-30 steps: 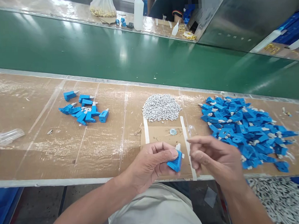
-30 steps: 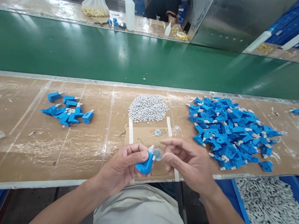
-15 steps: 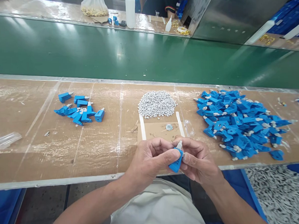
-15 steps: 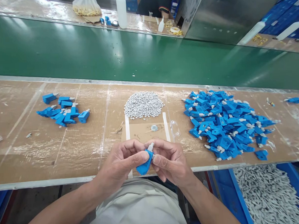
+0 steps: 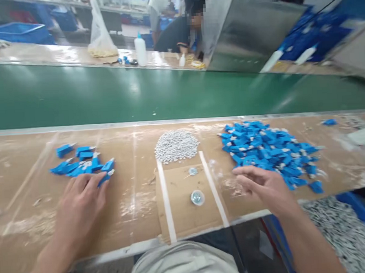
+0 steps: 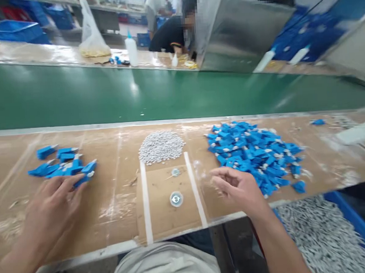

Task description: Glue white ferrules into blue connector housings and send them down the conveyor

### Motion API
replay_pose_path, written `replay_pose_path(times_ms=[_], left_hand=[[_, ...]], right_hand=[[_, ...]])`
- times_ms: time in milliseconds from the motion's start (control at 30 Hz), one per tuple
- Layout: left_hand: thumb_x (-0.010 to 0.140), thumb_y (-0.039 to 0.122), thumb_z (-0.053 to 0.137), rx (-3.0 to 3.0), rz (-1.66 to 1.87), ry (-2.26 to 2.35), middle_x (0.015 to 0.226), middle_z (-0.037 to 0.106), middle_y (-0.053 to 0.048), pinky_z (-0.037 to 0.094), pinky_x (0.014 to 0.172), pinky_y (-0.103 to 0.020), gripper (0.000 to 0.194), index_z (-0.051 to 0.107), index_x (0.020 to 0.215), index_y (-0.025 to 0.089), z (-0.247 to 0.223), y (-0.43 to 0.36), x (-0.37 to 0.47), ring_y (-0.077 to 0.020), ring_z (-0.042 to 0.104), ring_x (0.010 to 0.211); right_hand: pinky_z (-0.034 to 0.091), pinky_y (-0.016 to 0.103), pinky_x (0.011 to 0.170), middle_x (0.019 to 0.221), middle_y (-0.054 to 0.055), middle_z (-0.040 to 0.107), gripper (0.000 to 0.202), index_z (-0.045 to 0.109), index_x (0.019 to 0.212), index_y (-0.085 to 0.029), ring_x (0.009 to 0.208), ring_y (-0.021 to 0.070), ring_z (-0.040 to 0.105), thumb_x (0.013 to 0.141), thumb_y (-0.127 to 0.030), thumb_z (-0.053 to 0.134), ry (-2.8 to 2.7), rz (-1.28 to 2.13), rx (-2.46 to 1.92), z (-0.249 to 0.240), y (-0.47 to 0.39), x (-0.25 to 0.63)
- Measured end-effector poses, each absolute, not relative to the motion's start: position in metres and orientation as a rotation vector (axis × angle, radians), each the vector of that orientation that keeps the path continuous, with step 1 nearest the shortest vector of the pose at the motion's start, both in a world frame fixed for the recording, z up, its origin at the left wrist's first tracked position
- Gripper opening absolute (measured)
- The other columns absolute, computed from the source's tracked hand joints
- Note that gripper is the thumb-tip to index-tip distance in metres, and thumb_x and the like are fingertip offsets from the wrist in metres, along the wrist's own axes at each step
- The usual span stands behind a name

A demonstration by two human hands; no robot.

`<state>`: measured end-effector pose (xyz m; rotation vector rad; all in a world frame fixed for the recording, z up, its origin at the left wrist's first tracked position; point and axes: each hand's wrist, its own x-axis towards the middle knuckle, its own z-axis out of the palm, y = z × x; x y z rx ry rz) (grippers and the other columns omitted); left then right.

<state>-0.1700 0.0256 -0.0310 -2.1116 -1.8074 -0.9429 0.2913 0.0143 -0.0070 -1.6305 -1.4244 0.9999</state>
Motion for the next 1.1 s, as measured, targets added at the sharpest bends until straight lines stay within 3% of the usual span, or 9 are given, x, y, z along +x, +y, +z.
replay_pose_path(times_ms=[67,167,333,533,700,833,967,1033,1100], left_hand=[[0.089,0.038,0.064,-2.106,-0.849,-1.756,0.094,0.070,-0.004,0.054,0.089,-0.041,0.024,0.076,0.105,0.025,-0.043,0.036,-0.177,-0.0288,0.069,0.094],[0.088,0.040,0.067,-2.011,-1.029,-1.730,0.105,0.073,-0.005,0.053,0.097,-0.045,0.029,0.074,0.113,0.027,-0.038,0.030,-0.159,-0.0324,0.069,0.104],[0.073,0.009,0.082,-2.075,-1.332,-1.484,0.108,0.076,-0.009,0.054,0.097,-0.040,0.042,0.073,0.112,0.021,-0.006,-0.002,-0.100,-0.0246,0.071,0.095],[0.082,-0.002,0.066,-2.626,-1.621,-1.273,0.106,0.071,-0.009,0.056,0.088,-0.032,0.043,0.066,0.119,0.020,-0.002,-0.001,-0.039,-0.0218,0.069,0.100],[0.091,0.007,0.061,-2.826,-1.630,-1.228,0.110,0.068,-0.012,0.057,0.086,-0.033,0.039,0.057,0.128,0.018,0.003,0.013,0.009,-0.0208,0.066,0.102],[0.092,0.023,0.066,-2.706,-1.519,-1.269,0.123,0.064,-0.018,0.058,0.088,-0.037,0.044,0.054,0.133,0.015,0.010,0.028,0.041,-0.0252,0.064,0.111],[0.093,0.010,0.059,-2.680,-1.556,-1.085,0.108,0.071,-0.012,0.058,0.087,-0.031,0.034,0.059,0.127,0.016,0.007,0.031,0.049,-0.0202,0.068,0.101],[0.093,0.013,0.061,-2.705,-1.662,-1.261,0.107,0.073,-0.010,0.057,0.089,-0.031,0.030,0.064,0.122,0.018,0.004,0.027,0.040,-0.0195,0.069,0.099],[0.094,0.024,0.065,-2.722,-1.902,-1.729,0.107,0.074,-0.009,0.057,0.085,-0.030,0.025,0.068,0.118,0.019,-0.002,0.022,0.025,-0.0198,0.070,0.095]], right_hand=[[0.051,0.030,0.058,0.072,0.003,0.067,0.034,0.076,0.099,-0.017,0.061,0.0178,0.060,0.089,-0.049,0.067,-1.626,0.665,-1.758,-0.004,0.043,0.306],[0.051,0.034,0.074,0.089,0.007,0.072,0.029,0.075,0.106,-0.018,0.078,0.0219,0.065,0.090,-0.038,0.063,-1.881,0.225,-1.916,0.001,0.090,0.324],[0.046,0.031,0.074,0.102,0.008,0.070,0.026,0.077,0.103,-0.022,0.088,0.0240,0.065,0.079,-0.031,0.075,-2.068,0.147,-1.964,-0.007,0.139,0.326],[0.048,0.032,0.076,0.102,0.011,0.070,0.015,0.076,0.095,-0.018,0.089,0.0247,0.065,0.085,-0.023,0.066,-2.099,0.214,-1.897,-0.022,0.143,0.313],[0.054,0.031,0.068,0.099,0.007,0.072,0.031,0.073,0.113,-0.021,0.078,0.0203,0.066,0.095,-0.043,0.060,-1.988,0.509,-1.648,0.003,0.099,0.300],[0.055,0.028,0.062,0.095,0.004,0.072,0.025,0.076,0.105,-0.024,0.073,0.0178,0.067,0.088,-0.041,0.075,-1.607,0.932,-1.287,0.019,0.049,0.263],[0.058,0.029,0.069,0.093,0.004,0.073,0.023,0.077,0.106,-0.024,0.079,0.0189,0.070,0.086,-0.036,0.078,-1.456,1.105,-1.161,0.018,0.024,0.238],[0.059,0.029,0.070,0.095,0.004,0.072,0.030,0.074,0.114,-0.025,0.080,0.0188,0.070,0.087,-0.039,0.077,-1.447,1.170,-1.165,0.008,0.019,0.239],[0.058,0.029,0.068,0.097,0.004,0.071,0.037,0.072,0.119,-0.025,0.079,0.0177,0.067,0.086,-0.040,0.078,-1.488,1.141,-1.248,-0.007,0.015,0.245]])
